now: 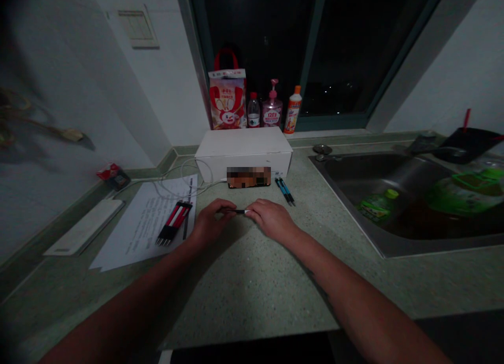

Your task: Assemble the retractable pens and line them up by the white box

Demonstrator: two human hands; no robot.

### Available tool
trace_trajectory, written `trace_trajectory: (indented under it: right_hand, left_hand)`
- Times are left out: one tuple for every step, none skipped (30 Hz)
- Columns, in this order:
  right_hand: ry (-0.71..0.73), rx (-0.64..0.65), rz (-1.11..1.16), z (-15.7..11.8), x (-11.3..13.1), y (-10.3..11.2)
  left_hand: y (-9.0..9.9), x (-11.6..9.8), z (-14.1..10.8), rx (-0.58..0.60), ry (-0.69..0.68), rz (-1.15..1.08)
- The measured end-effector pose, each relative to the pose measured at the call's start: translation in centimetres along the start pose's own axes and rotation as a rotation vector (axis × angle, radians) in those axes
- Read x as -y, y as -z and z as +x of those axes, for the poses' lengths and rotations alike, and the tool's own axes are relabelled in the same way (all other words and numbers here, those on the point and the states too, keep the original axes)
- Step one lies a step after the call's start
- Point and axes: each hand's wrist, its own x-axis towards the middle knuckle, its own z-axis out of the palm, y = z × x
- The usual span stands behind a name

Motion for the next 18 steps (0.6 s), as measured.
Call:
trace_trajectory:
  right_hand:
    - [0.0,0.0,-0.003,0.0,0.02,0.0]
    - [0.002,0.0,-0.007,0.0,0.04,0.01]
    - [0.006,-0.001,-0.01,0.0,0.06,0.03]
    - [0.01,-0.001,-0.012,0.0,0.08,0.05]
    - [0.013,-0.001,-0.012,0.01,0.1,0.07]
    - [0.016,-0.001,-0.012,0.01,0.12,0.08]
    - [0.016,-0.002,-0.011,0.02,0.12,0.08]
    - [0.014,-0.005,-0.01,0.03,0.11,0.07]
    - [0.013,-0.008,-0.011,0.03,0.1,0.05]
    - [0.013,-0.01,-0.013,0.03,0.08,0.03]
    - [0.012,-0.013,-0.015,0.04,0.07,0.02]
    - [0.011,-0.015,-0.017,0.04,0.06,0.01]
    - [0.009,-0.016,-0.017,0.05,0.06,0.01]
    - [0.007,-0.015,-0.016,0.05,0.06,0.02]
    - [0.004,-0.012,-0.017,0.05,0.07,0.04]
    - [0.0,-0.009,-0.019,0.05,0.08,0.07]
    - [0.0,-0.003,-0.022,0.05,0.08,0.1]
    - [0.0,0.001,-0.024,0.05,0.08,0.12]
  left_hand:
    - [-0.02,0.0,-0.01,0.008,0.014,-0.007]
    - [-0.05,0.03,-0.02,0.023,0.034,-0.007]
    - [-0.1,0.06,-0.02,0.035,0.046,0.004]
    - [-0.14,0.1,-0.01,0.038,0.039,0.021]
    - [-0.18,0.12,0.0,0.032,0.018,0.036]
    - [-0.21,0.12,0.0,0.018,-0.002,0.039]
    - [-0.22,0.09,0.0,0.002,-0.006,0.029]
    - [-0.21,0.02,0.0,0.001,0.011,0.008]
    - [-0.18,-0.06,-0.01,0.016,0.039,-0.01]
    - [-0.14,-0.15,-0.02,0.033,0.062,-0.018]
    - [-0.09,-0.23,-0.03,0.044,0.07,-0.013]
    - [-0.05,-0.29,-0.04,0.046,0.063,-0.005]
    - [-0.02,-0.31,-0.04,0.04,0.053,-0.001]
    - [0.0,-0.29,-0.03,0.03,0.051,-0.009]
    - [0.01,-0.25,-0.02,0.027,0.065,-0.025]
    - [0.0,-0.2,-0.01,0.033,0.088,-0.036]
    - [-0.01,-0.14,0.0,0.041,0.106,-0.034]
    - [-0.02,-0.11,0.01,0.044,0.11,-0.02]
